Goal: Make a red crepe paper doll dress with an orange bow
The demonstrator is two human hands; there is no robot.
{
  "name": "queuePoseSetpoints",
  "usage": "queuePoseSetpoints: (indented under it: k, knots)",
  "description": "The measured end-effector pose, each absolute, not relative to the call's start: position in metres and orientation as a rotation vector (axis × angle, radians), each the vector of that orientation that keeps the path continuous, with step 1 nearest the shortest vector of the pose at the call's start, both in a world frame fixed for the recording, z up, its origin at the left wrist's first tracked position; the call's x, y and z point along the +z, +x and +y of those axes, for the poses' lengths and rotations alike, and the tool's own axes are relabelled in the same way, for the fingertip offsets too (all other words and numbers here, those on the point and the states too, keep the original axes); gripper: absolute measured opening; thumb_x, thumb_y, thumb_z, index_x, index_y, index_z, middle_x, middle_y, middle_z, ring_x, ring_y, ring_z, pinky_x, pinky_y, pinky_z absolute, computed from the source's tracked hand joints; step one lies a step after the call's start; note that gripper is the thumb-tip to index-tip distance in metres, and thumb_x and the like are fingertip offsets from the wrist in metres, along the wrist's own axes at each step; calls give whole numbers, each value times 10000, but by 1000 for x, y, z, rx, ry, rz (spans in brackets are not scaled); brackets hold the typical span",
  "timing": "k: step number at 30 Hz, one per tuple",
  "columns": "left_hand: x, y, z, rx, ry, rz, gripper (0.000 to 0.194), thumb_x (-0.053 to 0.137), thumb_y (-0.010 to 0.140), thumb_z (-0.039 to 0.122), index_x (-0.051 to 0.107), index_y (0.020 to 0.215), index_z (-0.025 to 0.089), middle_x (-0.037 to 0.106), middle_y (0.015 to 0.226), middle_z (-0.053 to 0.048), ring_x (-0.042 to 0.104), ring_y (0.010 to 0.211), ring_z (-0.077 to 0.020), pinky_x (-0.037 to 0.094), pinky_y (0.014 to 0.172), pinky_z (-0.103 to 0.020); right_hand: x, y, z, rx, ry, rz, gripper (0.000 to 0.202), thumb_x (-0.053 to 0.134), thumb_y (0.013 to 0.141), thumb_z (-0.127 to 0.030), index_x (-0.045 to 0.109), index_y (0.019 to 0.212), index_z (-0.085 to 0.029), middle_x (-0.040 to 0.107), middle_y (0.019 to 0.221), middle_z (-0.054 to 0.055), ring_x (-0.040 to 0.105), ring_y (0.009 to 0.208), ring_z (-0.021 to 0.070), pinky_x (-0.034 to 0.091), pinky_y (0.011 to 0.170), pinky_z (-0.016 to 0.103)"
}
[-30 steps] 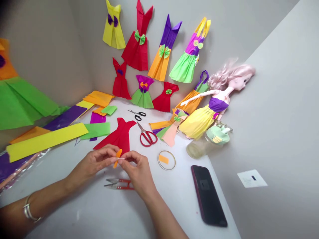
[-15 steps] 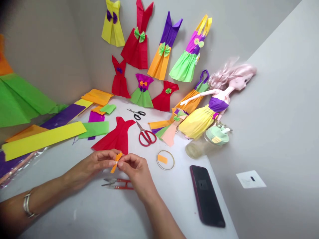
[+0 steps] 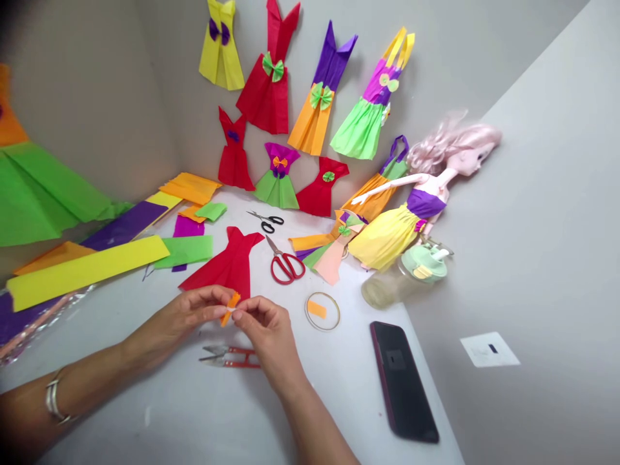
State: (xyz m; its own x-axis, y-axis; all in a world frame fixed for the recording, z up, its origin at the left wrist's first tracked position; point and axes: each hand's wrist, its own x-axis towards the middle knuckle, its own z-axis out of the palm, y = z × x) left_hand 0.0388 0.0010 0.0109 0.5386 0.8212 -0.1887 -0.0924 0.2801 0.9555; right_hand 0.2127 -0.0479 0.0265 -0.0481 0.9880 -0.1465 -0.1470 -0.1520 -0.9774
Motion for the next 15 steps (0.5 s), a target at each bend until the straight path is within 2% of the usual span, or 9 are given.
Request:
queuePoseSetpoints:
  k: [15]
  knots:
    - [13, 38, 0, 738, 1207, 779, 117, 672, 847, 341, 680, 849, 224, 648, 986, -13, 578, 957, -193, 420, 899, -284, 27, 212, -49, 1395, -1202, -1035, 219, 720, 789, -399, 662, 788, -188, 664, 750, 5, 581, 726, 151, 445, 726, 280]
